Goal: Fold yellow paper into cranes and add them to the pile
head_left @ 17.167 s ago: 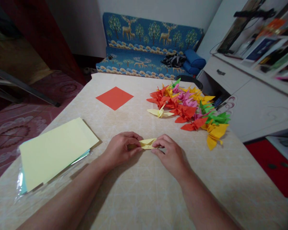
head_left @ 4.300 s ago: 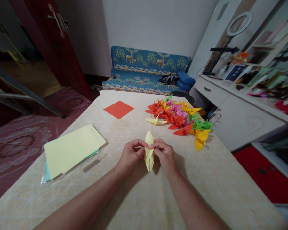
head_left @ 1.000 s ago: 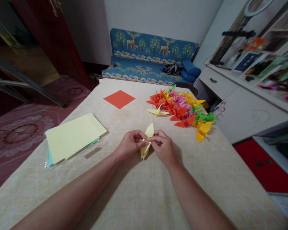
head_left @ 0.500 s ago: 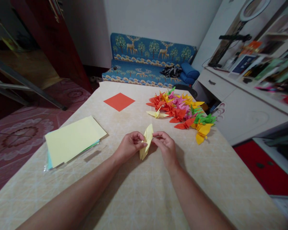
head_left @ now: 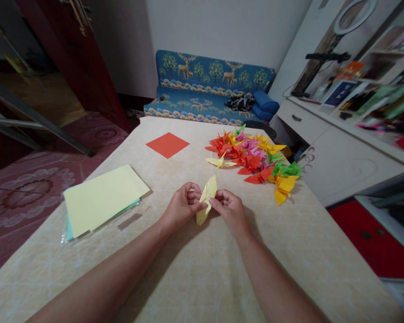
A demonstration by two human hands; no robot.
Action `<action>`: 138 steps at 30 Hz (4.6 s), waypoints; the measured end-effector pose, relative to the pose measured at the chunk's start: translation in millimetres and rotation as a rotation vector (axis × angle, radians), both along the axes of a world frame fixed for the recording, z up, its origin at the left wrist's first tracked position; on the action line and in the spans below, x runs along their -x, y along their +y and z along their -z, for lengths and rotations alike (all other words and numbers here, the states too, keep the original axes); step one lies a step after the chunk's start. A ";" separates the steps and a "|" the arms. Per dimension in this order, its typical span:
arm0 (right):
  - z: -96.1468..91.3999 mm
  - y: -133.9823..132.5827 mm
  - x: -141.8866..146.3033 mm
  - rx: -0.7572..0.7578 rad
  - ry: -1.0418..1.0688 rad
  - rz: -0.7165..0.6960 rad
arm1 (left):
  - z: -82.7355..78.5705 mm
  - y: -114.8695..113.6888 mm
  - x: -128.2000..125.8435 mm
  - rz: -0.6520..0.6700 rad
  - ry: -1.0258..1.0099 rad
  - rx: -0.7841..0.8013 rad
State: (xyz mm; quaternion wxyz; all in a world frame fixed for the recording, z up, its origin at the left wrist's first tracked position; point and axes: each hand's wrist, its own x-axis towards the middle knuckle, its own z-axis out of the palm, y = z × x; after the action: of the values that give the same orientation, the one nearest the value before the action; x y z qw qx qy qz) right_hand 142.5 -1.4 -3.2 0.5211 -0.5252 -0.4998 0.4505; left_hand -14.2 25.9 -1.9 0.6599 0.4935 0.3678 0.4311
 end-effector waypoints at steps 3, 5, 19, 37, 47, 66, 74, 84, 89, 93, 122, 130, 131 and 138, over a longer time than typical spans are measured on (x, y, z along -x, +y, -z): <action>-3.4 -1.6 0.4 -0.005 -0.043 -0.010 | 0.9 -0.5 0.7 0.021 -0.024 0.027; -5.1 -2.8 1.1 -0.025 -0.061 0.020 | 2.9 0.1 0.8 0.035 -0.022 0.040; -4.3 -6.9 8.2 0.026 -0.013 -0.074 | -0.9 0.2 0.3 -0.047 0.008 0.090; 1.3 -5.7 6.5 -0.098 -0.137 0.133 | -8.0 -8.9 -0.5 -0.017 0.416 -0.596; -7.6 -12.4 9.7 -0.190 -0.200 0.025 | -5.8 -9.7 -6.1 0.008 0.164 -0.182; -8.2 -6.1 9.4 -0.017 0.079 0.072 | -5.5 -5.8 -3.4 -0.033 -0.080 0.148; 1.1 -3.4 6.1 0.090 0.216 -0.047 | -5.6 -7.4 -2.0 0.020 -0.068 0.158; 4.5 -2.2 4.7 0.072 0.196 -0.070 | 0.2 -4.2 -0.7 0.012 -0.063 0.164; 1.5 -2.1 2.3 0.004 0.124 -0.051 | 0.4 -3.8 0.5 0.037 -0.068 0.182; -3.9 -3.1 1.6 -0.117 0.012 -0.042 | -3.7 -4.4 0.3 -0.003 -0.075 0.175; -0.7 -2.4 0.6 -0.191 -0.106 -0.053 | -1.8 -4.3 1.4 0.022 -0.040 0.140; -0.8 -3.4 0.9 -0.153 -0.031 0.032 | -2.5 0.7 1.0 -0.094 -0.110 -0.045; -0.7 -3.5 1.1 -0.117 0.005 0.038 | -2.8 0.9 1.5 -0.107 -0.107 -0.071; -4.3 -7.2 5.5 -0.038 0.111 -0.019 | -4.1 -2.0 1.2 -0.190 -0.076 -0.179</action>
State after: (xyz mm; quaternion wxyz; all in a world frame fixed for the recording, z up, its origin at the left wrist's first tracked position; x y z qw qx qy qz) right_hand 137.0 -8.7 1.1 0.5538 -0.4846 -0.4833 0.4742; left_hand -15.4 24.0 2.2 0.5829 0.4966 0.3475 0.5412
